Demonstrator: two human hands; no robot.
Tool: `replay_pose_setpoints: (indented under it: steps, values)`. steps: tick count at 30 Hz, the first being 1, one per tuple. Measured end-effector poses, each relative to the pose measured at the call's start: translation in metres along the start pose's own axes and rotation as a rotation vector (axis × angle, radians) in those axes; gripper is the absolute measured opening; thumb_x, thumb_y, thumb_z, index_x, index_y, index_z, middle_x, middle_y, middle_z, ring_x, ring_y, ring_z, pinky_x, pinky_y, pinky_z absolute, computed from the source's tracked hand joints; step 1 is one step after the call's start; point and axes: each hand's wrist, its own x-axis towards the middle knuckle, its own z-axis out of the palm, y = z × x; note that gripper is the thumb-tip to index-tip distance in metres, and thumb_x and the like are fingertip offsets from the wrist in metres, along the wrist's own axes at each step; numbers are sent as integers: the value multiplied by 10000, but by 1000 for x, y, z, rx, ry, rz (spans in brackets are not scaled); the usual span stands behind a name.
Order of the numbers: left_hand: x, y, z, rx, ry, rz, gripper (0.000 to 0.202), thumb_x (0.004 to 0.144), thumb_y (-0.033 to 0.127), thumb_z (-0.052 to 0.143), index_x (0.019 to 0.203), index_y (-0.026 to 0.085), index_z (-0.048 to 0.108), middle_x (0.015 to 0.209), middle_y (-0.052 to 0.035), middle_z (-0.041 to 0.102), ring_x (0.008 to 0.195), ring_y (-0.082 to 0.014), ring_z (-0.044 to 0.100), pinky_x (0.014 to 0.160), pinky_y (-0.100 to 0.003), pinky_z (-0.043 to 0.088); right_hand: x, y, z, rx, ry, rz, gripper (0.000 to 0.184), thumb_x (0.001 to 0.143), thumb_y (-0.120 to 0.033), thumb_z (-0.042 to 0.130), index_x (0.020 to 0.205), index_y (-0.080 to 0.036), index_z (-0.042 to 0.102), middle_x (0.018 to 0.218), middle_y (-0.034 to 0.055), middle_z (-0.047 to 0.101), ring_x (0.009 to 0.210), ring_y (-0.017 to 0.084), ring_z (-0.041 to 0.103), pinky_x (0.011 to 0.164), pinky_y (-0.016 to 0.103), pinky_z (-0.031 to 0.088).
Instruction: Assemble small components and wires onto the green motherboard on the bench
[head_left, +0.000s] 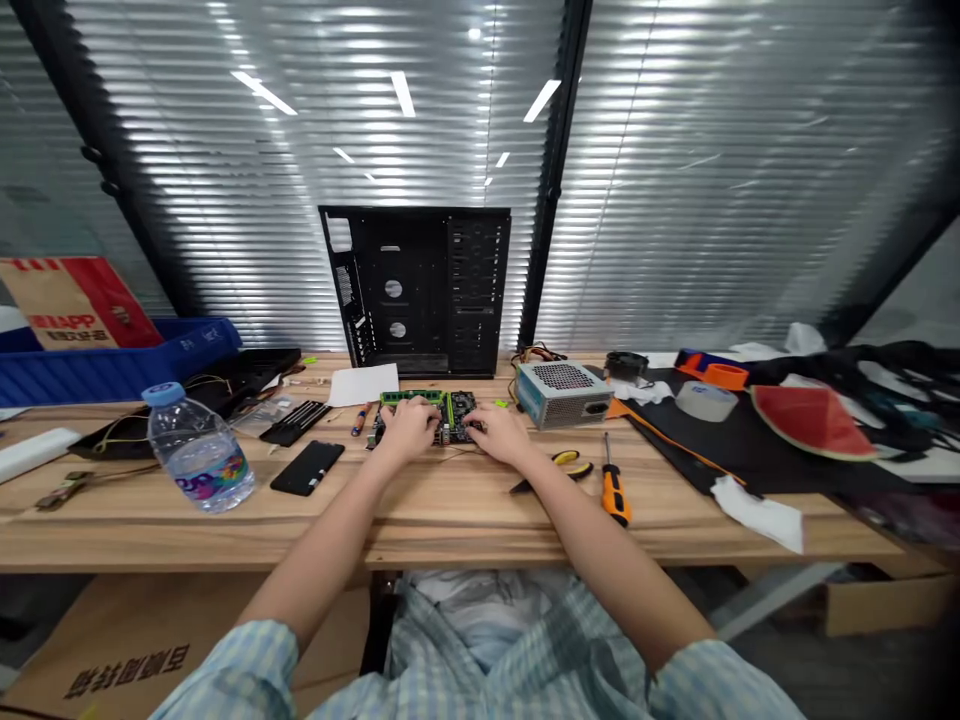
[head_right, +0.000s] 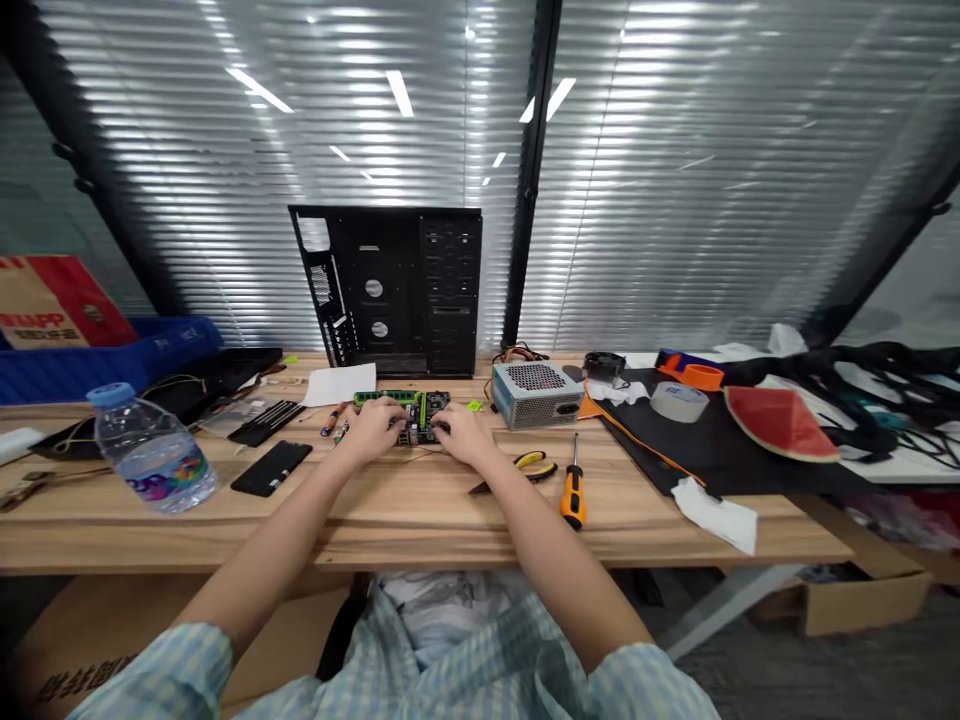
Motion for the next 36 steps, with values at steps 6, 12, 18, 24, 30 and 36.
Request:
replay_pose_setpoints:
  steps: [6,12,18,24,30,36]
  values:
    - [-2,3,0,19,3,11,287,853,240,395,912,258,675,1114,-76,579,1047,-289,470,863,-491,290,3,15,-16,-113,38,261,243,887,-255,442,986,-297,660,1054,20,586,945,184,575,744,267,443]
    - [-5,10,2,53,-19,29,285,867,270,388,907,241,668,1108,-90,574,1052,-282,462,863,-482,297,3,30,-26,-176,-21,442,279,886,-238,434,1058,-305,643,1114,52,548,932,219,588,749,308,453]
    - [-5,10,6,68,4,35,275,875,281,394,915,249,664,1101,-80,577,1052,-277,467,876,-499,283,2,24,-14,-262,-209,308,338,922,-303,394,1202,-331,581,1210,99,481,952,241,598,783,332,453]
    - [-6,11,7,58,14,48,269,870,263,396,908,244,662,1087,-75,578,1045,-273,471,880,-499,282,3,27,-8,-295,-270,272,357,933,-325,346,1211,-355,567,1205,116,458,902,250,611,753,365,457]
    - [-6,11,6,48,28,59,272,870,257,387,890,238,658,1085,-75,579,1036,-269,474,880,-506,277,4,27,-8,-280,-200,237,302,904,-268,389,1075,-295,637,1136,82,495,894,227,599,752,335,452]
    - [-6,11,6,45,22,55,263,870,263,394,893,235,655,1090,-80,576,1044,-269,471,886,-498,275,5,24,-7,-265,-234,196,243,870,-263,475,1008,-306,671,1106,64,508,906,219,594,755,308,446]
